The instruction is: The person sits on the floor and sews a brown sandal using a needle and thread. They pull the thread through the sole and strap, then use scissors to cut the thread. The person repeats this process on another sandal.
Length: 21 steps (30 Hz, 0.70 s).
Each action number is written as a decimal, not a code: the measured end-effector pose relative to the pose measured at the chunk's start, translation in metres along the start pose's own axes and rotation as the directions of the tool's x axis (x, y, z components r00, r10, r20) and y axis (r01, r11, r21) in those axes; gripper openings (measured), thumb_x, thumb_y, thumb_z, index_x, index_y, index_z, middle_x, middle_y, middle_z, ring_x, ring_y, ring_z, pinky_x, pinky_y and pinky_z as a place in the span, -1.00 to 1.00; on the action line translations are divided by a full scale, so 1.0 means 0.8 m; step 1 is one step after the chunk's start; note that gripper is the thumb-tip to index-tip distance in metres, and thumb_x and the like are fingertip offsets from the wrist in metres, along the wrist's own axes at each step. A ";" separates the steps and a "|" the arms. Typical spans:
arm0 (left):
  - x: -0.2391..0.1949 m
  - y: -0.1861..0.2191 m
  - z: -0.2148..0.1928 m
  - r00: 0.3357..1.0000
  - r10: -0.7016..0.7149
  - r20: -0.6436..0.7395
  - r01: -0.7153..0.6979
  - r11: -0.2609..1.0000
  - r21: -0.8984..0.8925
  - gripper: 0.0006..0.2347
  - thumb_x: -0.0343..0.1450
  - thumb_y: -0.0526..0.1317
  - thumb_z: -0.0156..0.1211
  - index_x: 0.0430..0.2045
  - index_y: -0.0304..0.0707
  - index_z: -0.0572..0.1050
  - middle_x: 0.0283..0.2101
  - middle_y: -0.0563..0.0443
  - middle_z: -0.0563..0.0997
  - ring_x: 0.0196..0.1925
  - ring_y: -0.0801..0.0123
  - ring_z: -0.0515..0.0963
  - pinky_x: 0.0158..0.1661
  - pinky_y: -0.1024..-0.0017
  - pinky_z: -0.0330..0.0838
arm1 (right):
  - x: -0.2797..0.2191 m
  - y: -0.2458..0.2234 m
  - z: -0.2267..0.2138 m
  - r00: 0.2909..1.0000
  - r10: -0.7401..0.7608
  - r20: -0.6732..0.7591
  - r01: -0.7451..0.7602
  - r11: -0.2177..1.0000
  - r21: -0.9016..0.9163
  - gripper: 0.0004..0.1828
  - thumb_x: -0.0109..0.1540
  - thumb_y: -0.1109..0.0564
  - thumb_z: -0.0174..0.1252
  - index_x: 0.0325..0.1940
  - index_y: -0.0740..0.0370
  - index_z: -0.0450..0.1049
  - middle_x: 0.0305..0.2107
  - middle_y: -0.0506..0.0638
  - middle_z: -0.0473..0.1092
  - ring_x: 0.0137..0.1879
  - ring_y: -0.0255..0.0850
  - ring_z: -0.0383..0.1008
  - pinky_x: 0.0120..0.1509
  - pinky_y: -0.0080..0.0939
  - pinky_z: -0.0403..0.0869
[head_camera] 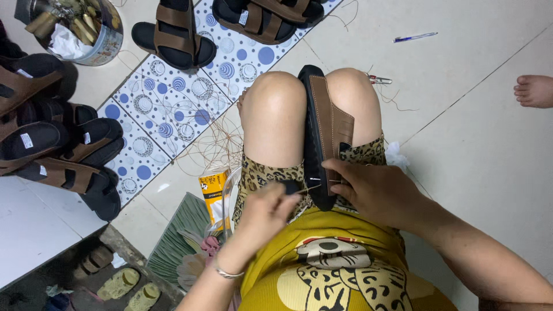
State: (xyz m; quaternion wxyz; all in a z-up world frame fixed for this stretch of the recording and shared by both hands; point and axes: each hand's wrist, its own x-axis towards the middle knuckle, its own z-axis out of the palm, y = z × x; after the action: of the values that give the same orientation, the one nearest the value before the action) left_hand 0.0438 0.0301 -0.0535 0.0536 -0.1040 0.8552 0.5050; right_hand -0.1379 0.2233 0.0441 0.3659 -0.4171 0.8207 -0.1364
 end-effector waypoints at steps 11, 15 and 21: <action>0.053 0.062 -0.024 0.997 -0.018 0.082 0.069 0.733 -0.676 -0.87 0.45 -0.42 0.11 -0.21 -0.53 0.56 -0.36 -0.29 0.61 -0.38 0.19 0.65 -0.43 0.40 0.65 | -0.004 0.015 0.022 0.983 -0.082 -0.163 0.083 0.997 -0.002 -0.41 0.36 -0.07 0.04 0.47 0.01 0.20 -0.32 0.13 0.57 -0.36 0.13 0.64 -0.44 0.08 0.63; 0.037 0.078 -0.014 0.973 -0.026 0.228 0.064 0.985 -0.161 -0.91 0.47 -0.38 0.08 -0.28 -0.47 0.53 -0.46 -0.14 0.55 -0.48 0.22 0.59 -0.54 0.42 0.53 | -0.018 0.038 0.043 0.976 -0.143 -0.162 0.134 0.989 -0.067 -0.45 0.37 0.00 -0.01 0.46 0.00 0.20 -0.41 0.09 0.56 -0.46 0.05 0.63 -0.57 -0.08 0.59; 0.033 0.048 0.014 0.973 0.213 -0.092 -0.223 0.967 -0.120 -0.94 0.42 -0.37 0.22 -0.38 -0.45 0.56 -0.51 -0.23 0.58 -0.46 0.02 0.68 -0.53 0.29 0.56 | -0.050 0.050 0.002 0.961 -0.220 0.170 0.273 0.861 -0.429 -0.21 0.31 0.08 0.00 0.61 0.09 -0.07 -0.37 0.14 0.52 -0.44 -0.09 0.67 -0.53 -0.15 0.62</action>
State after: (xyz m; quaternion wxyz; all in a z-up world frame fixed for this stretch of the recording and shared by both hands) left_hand 0.0093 0.0547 -0.0310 -0.0427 -0.0325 0.8282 0.5579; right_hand -0.1452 0.2792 0.0413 0.2859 -0.5989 0.7472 0.0350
